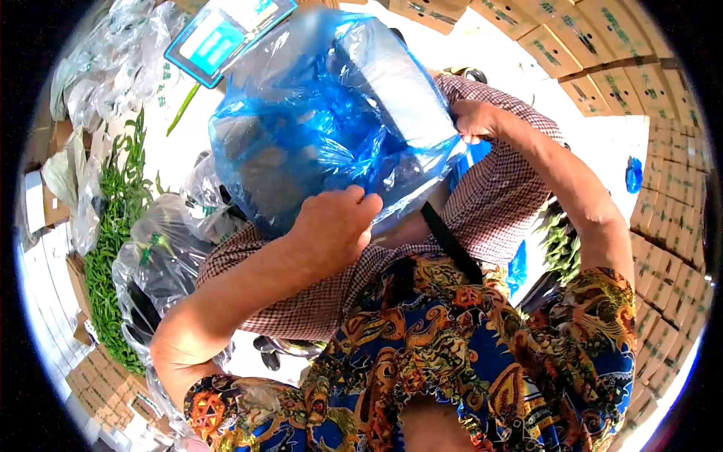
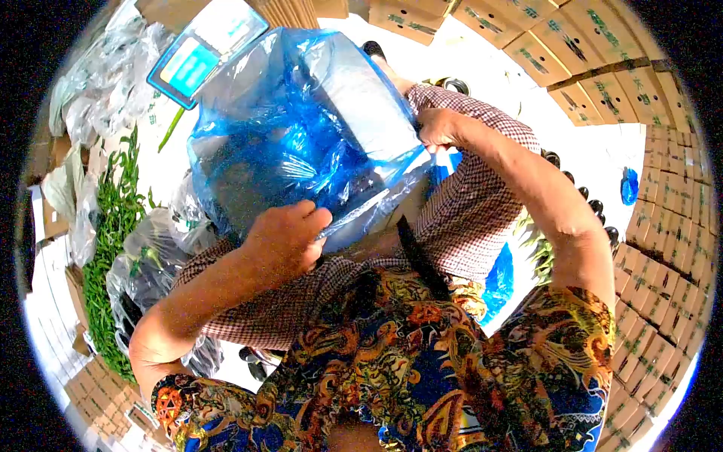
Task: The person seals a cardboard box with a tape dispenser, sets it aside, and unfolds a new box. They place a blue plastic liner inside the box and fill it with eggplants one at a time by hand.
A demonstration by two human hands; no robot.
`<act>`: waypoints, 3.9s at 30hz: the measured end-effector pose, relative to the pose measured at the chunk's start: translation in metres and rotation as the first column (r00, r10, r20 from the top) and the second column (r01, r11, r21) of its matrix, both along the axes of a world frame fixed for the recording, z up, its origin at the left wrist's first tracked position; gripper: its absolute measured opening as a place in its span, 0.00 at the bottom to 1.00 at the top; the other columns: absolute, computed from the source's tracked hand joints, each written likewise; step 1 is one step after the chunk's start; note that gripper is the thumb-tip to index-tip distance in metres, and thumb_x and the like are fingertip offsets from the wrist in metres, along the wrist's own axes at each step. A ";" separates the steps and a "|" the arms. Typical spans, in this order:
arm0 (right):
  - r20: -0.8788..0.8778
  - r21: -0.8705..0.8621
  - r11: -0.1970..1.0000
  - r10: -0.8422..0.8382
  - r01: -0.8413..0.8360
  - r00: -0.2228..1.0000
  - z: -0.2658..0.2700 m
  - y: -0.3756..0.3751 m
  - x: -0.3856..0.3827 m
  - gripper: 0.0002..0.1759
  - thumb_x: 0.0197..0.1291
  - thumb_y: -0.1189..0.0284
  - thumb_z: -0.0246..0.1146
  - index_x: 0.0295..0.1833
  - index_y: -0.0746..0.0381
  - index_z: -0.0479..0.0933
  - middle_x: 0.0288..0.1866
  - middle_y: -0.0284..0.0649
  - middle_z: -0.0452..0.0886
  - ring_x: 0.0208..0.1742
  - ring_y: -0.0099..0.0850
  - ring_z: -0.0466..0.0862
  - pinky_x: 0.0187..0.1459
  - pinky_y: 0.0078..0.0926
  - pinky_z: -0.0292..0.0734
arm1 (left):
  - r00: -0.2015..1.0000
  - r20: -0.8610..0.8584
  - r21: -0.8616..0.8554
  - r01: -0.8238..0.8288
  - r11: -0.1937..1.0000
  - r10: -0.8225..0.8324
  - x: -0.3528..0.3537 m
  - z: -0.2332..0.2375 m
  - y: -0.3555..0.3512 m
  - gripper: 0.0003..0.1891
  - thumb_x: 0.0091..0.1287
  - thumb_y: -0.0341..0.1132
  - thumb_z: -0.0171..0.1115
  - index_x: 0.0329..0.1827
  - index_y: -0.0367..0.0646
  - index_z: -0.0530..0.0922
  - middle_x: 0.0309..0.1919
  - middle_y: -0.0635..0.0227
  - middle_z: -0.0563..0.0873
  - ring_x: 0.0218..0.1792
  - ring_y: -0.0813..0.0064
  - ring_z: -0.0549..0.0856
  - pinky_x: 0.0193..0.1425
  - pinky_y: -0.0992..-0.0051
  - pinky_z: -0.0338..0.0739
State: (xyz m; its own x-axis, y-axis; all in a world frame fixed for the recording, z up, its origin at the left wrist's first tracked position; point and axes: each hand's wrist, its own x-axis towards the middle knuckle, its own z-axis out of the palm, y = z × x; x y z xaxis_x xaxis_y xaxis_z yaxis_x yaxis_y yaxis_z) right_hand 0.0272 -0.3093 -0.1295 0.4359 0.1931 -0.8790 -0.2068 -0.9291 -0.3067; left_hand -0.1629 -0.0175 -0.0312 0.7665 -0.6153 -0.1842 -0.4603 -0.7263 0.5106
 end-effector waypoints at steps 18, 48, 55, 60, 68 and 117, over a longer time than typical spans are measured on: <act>0.338 -0.459 0.756 0.635 -0.467 0.695 0.038 0.011 -0.018 0.14 0.55 0.75 0.58 0.45 0.66 0.82 0.49 0.56 0.81 0.50 0.50 0.82 0.55 0.40 0.77 | 0.924 -0.209 -0.008 0.326 0.945 -0.320 -0.005 -0.015 -0.012 0.13 0.60 0.36 0.54 0.47 0.43 0.72 0.29 0.55 0.81 0.27 0.48 0.84 0.30 0.52 0.79; 0.800 -0.147 0.769 0.462 -0.621 0.382 0.098 0.086 -0.031 0.15 0.61 0.70 0.59 0.52 0.63 0.74 0.47 0.50 0.79 0.40 0.52 0.82 0.40 0.44 0.79 | 0.743 0.156 -0.438 -0.538 0.720 0.650 0.096 -0.110 0.151 0.16 0.69 0.39 0.56 0.55 0.43 0.79 0.51 0.61 0.82 0.52 0.66 0.81 0.51 0.67 0.79; 0.630 0.072 0.847 0.370 -0.526 0.682 0.015 0.200 0.033 0.27 0.68 0.53 0.51 0.57 0.66 0.75 0.55 0.55 0.79 0.55 0.50 0.79 0.58 0.38 0.72 | 0.240 -0.243 -0.486 -0.869 0.097 0.940 0.003 -0.162 0.182 0.10 0.65 0.31 0.57 0.45 0.37 0.81 0.35 0.60 0.86 0.36 0.72 0.84 0.42 0.74 0.77; 0.355 0.501 0.850 -0.029 -0.164 0.935 0.043 0.225 0.055 0.29 0.64 0.53 0.56 0.55 0.68 0.78 0.49 0.44 0.84 0.48 0.34 0.81 0.53 0.27 0.74 | -0.132 -0.065 -0.248 -0.958 -0.144 0.989 -0.107 -0.297 0.186 0.23 0.55 0.40 0.68 0.50 0.35 0.76 0.37 0.52 0.84 0.40 0.56 0.83 0.47 0.63 0.77; 0.506 0.295 0.766 0.382 -0.571 0.773 0.055 0.227 0.014 0.27 0.69 0.52 0.54 0.46 0.69 0.74 0.34 0.47 0.74 0.37 0.33 0.74 0.44 0.29 0.70 | -0.522 -0.105 0.082 -0.853 -0.516 0.847 -0.059 -0.359 0.160 0.37 0.52 0.47 0.69 0.59 0.33 0.66 0.45 0.43 0.81 0.50 0.47 0.80 0.54 0.57 0.74; -0.345 0.938 -0.147 -0.304 0.314 0.888 0.158 0.119 -0.030 0.20 0.60 0.67 0.67 0.55 0.62 0.75 0.49 0.35 0.82 0.52 0.26 0.81 0.59 0.31 0.76 | 0.542 -0.797 -0.459 -0.831 -0.315 -0.267 0.006 0.044 0.017 0.43 0.68 0.68 0.37 0.70 0.35 0.61 0.58 0.46 0.76 0.55 0.52 0.80 0.50 0.60 0.83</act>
State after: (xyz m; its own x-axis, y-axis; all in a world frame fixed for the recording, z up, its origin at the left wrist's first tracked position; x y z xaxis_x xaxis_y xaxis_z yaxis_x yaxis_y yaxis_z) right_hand -0.0027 -0.1900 0.0282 0.7430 0.6664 0.0619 -0.3721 0.4883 -0.7893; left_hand -0.1565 -0.0005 0.0123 0.9500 -0.1785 -0.2563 0.2883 0.8167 0.4999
